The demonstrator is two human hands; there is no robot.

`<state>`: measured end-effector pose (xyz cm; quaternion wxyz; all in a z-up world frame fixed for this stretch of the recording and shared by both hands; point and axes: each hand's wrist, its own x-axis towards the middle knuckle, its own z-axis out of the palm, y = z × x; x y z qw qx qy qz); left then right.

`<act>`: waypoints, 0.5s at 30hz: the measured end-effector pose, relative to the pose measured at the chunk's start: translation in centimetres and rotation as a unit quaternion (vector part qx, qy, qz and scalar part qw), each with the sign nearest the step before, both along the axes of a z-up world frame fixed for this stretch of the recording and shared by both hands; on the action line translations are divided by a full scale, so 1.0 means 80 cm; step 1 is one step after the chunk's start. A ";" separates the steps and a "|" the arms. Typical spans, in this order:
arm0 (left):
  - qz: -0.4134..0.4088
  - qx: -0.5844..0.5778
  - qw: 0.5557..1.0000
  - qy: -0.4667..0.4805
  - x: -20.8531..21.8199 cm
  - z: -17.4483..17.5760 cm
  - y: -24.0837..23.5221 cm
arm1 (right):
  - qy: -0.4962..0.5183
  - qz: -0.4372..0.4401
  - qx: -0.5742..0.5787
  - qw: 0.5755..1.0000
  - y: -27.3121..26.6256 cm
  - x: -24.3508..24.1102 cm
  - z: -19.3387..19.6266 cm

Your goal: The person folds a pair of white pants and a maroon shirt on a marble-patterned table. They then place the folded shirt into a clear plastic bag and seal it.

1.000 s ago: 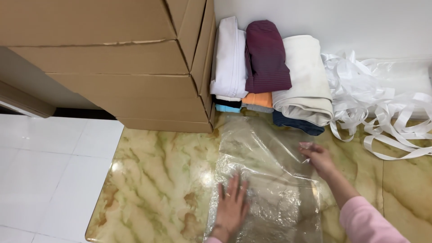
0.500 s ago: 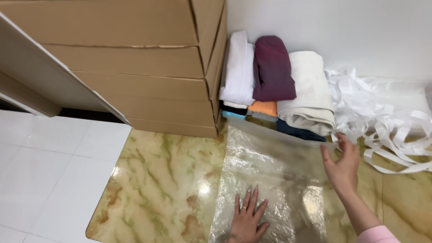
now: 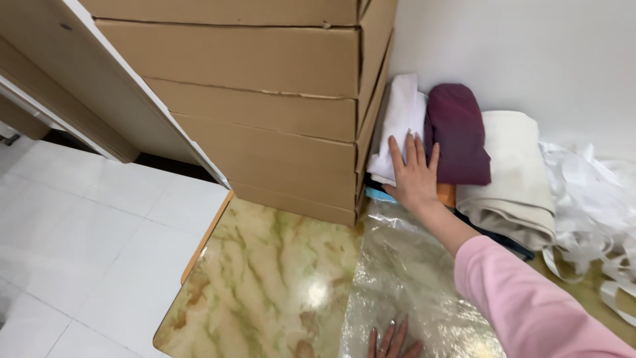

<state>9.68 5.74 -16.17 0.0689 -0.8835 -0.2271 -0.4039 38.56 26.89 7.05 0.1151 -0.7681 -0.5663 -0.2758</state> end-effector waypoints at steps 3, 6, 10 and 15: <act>0.010 -0.045 0.998 -0.038 0.019 -0.047 -0.007 | 0.058 -0.037 -0.055 0.996 0.007 -0.002 0.037; 0.068 -0.118 0.989 -0.051 0.036 -0.075 -0.008 | 0.289 0.000 -0.035 0.957 -0.026 0.004 0.114; 0.029 -0.042 0.998 -0.037 0.009 -0.044 -0.010 | 0.260 -0.098 -0.161 0.947 -0.073 0.069 0.104; 0.018 0.013 1.000 0.005 0.004 -0.024 -0.003 | 0.015 -0.013 -0.048 0.999 -0.095 0.109 0.035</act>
